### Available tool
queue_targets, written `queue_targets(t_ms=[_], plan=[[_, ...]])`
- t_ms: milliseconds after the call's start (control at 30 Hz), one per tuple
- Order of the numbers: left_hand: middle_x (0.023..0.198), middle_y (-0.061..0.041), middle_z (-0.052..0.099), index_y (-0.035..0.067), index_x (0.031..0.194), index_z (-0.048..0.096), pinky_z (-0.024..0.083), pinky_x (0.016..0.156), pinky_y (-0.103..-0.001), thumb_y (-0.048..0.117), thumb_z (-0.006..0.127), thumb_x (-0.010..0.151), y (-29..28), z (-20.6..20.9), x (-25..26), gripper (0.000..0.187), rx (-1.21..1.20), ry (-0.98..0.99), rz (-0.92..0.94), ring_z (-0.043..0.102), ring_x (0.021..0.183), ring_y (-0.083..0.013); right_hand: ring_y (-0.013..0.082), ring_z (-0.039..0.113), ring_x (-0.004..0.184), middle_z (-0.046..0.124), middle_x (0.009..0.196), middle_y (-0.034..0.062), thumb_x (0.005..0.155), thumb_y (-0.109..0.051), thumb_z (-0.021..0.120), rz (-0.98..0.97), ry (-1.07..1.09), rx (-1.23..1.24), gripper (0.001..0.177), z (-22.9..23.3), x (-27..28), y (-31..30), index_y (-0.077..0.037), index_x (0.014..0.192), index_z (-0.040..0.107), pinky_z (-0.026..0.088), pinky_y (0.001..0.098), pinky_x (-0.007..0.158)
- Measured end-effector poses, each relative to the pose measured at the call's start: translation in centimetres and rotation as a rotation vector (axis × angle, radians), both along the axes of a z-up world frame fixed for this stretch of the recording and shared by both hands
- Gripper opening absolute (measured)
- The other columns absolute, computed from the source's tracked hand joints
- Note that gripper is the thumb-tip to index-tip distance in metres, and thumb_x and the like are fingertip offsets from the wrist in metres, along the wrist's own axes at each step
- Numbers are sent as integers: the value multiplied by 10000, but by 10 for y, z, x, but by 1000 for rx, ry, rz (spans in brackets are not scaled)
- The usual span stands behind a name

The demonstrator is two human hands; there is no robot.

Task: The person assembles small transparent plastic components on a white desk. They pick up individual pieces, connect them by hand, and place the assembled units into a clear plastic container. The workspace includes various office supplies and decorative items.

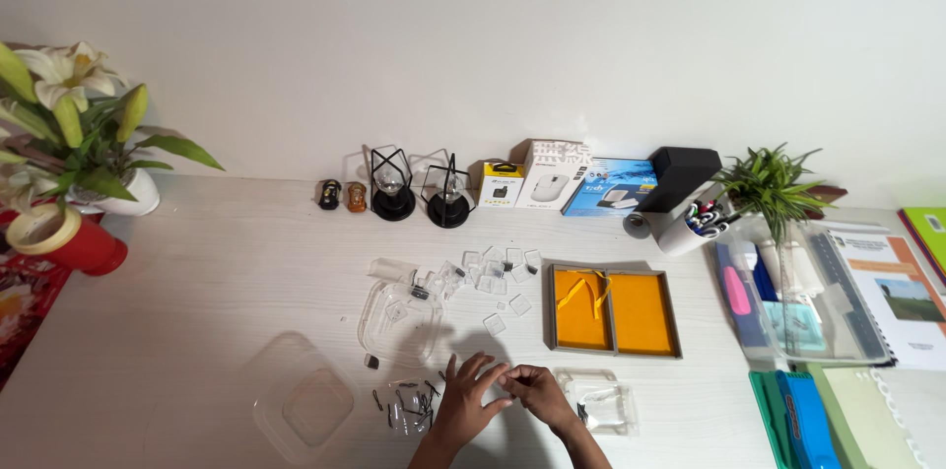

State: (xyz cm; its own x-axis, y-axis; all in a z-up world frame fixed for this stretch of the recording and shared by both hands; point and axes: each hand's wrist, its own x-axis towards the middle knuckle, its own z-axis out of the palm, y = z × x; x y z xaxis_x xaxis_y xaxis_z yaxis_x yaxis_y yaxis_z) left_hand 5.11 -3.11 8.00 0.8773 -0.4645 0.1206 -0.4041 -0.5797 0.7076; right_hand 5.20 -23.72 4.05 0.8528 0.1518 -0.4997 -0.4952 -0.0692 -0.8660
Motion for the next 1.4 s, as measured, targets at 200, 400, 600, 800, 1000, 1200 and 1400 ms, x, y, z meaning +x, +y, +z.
queue_targets(t_ms=[200,400,600,800,1000,1200,1400], plan=[[1370,-131,573,153,1384,574,156,1166,-703,344,853,835,5,-10,-4,644,56,-76,-133,442,1401,-338,37,674,701,787,830,8,943,-132,750,-68,-177,104,116,-27,-17,0,-24,958,790,551,210,641],[1347,-153,562,137,1337,610,245,1151,-685,343,843,870,6,-31,-5,561,8,-205,-182,494,1346,-360,46,533,528,736,714,12,923,-110,749,-137,-49,24,104,-22,-26,3,-14,909,787,406,213,470],[1323,-144,559,118,1249,634,471,1033,-554,322,858,851,10,-12,-5,500,-43,-67,-194,553,1241,-347,45,511,511,706,681,2,926,-150,754,-80,-14,-8,119,-16,-27,-3,-39,907,792,402,211,465],[1215,-129,627,88,1192,638,559,880,-470,283,887,814,2,10,-16,493,-220,-12,-100,647,1120,-333,56,545,540,707,674,23,926,-193,788,35,12,21,160,-4,-13,-16,-37,931,819,406,216,503],[1119,-86,655,91,1112,556,586,816,-415,275,893,801,-5,16,-21,494,-239,184,50,722,990,-284,78,624,638,734,723,6,944,-251,760,223,71,83,212,11,4,-16,-46,967,805,451,233,565],[1093,-86,650,92,1117,528,584,802,-417,275,930,754,-11,23,-32,572,-234,213,188,707,996,-300,86,614,639,718,729,6,953,-266,736,311,84,114,216,12,13,-15,-61,975,802,458,239,577],[1133,-90,645,102,1155,608,585,815,-413,221,899,794,-11,29,-46,478,-236,83,164,698,1014,-298,72,621,667,742,768,-2,956,-228,731,366,91,68,181,16,11,-14,-59,942,793,475,224,589]])
